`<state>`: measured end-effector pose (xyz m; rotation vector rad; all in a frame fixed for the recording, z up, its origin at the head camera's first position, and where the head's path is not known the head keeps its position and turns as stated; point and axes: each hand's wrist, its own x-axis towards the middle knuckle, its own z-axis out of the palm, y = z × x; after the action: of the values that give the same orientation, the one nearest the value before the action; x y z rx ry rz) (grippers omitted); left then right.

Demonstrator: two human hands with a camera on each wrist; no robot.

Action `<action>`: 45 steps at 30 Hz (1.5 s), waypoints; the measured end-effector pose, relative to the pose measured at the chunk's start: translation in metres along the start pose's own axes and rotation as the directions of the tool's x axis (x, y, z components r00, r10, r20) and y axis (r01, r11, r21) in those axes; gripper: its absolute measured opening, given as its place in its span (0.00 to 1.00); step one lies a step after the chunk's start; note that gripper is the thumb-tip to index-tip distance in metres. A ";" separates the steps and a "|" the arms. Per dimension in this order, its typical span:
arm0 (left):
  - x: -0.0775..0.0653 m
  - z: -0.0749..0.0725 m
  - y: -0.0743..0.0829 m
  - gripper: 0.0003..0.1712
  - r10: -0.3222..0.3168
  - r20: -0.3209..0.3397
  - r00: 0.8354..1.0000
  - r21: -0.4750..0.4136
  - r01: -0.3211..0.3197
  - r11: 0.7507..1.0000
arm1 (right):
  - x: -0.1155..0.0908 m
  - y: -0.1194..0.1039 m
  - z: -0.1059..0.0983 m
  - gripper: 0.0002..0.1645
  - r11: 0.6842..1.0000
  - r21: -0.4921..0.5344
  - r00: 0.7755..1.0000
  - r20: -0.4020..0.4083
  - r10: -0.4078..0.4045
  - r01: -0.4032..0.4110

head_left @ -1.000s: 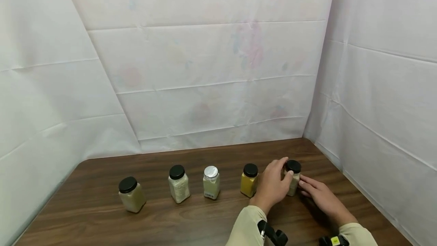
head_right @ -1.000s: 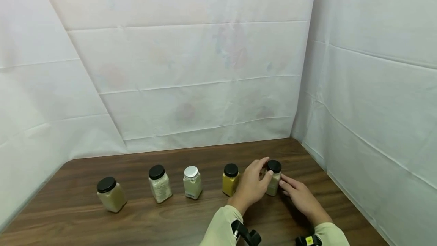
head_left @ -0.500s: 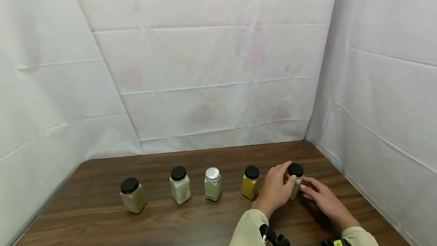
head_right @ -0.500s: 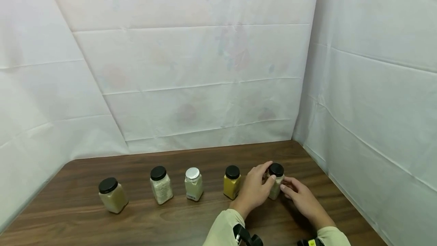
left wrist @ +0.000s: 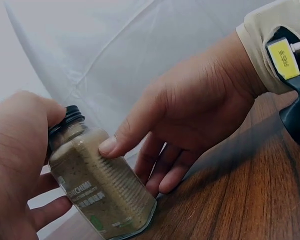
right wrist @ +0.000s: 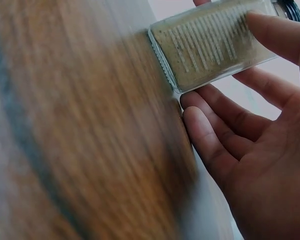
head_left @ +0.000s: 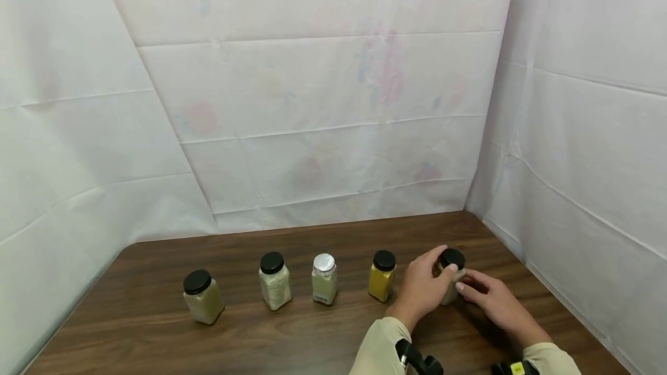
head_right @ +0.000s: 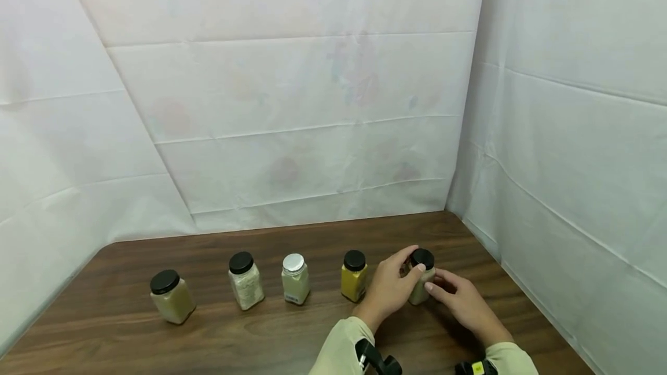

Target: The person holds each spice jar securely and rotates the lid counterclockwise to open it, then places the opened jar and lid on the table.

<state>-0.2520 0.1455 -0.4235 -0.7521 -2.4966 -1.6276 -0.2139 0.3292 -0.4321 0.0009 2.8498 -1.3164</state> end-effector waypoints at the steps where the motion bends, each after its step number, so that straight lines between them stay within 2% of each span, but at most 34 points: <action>1: 0.000 0.000 0.000 0.25 -0.001 0.008 1.000 -0.008 0.001 1.000 | 0.000 0.000 -0.001 0.37 1.000 -0.024 1.000 -0.001 -0.007 0.007; 3: 0.000 -0.001 0.000 0.26 -0.013 0.025 1.000 -0.023 0.014 1.000 | 0.000 -0.001 -0.002 0.36 0.998 -0.060 1.000 0.002 -0.014 0.014; 10: 0.000 -0.004 0.000 0.28 -0.022 0.062 0.998 -0.022 0.023 0.999 | 0.000 0.000 0.000 0.38 0.999 -0.044 1.000 0.012 -0.012 0.012; 15: 0.000 -0.003 -0.004 0.26 -0.004 0.043 0.999 0.001 0.004 1.000 | 0.001 0.005 0.004 0.38 0.999 -0.032 1.000 0.014 -0.004 0.004; 20: 0.000 0.006 0.000 0.24 0.012 0.042 0.999 0.012 -0.012 1.000 | -0.005 0.012 0.001 0.37 0.998 -0.066 1.000 -0.014 0.010 -0.010; 26: 0.000 0.014 0.006 0.20 0.026 -0.032 0.999 0.050 -0.025 0.998 | -0.007 0.013 -0.002 0.37 0.998 -0.051 1.000 -0.011 0.025 -0.025; 31: -0.001 0.012 0.006 0.20 0.005 -0.054 0.999 0.034 -0.003 0.999 | -0.005 0.010 0.000 0.36 0.998 -0.060 1.000 -0.010 0.021 -0.021; 38: -0.002 0.008 0.007 0.22 -0.053 -0.048 0.997 -0.004 0.053 0.999 | -0.004 0.004 0.000 0.36 0.998 -0.054 1.000 -0.003 0.011 -0.011; 45: -0.002 0.003 0.007 0.22 -0.082 -0.029 0.996 -0.032 0.081 0.996 | -0.001 0.003 0.000 0.36 0.999 -0.051 1.000 0.001 0.009 -0.009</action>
<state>-0.2461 0.1495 -0.4193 -0.6321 -2.5181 -1.6940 -0.2127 0.3306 -0.4345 0.0133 2.8781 -1.2412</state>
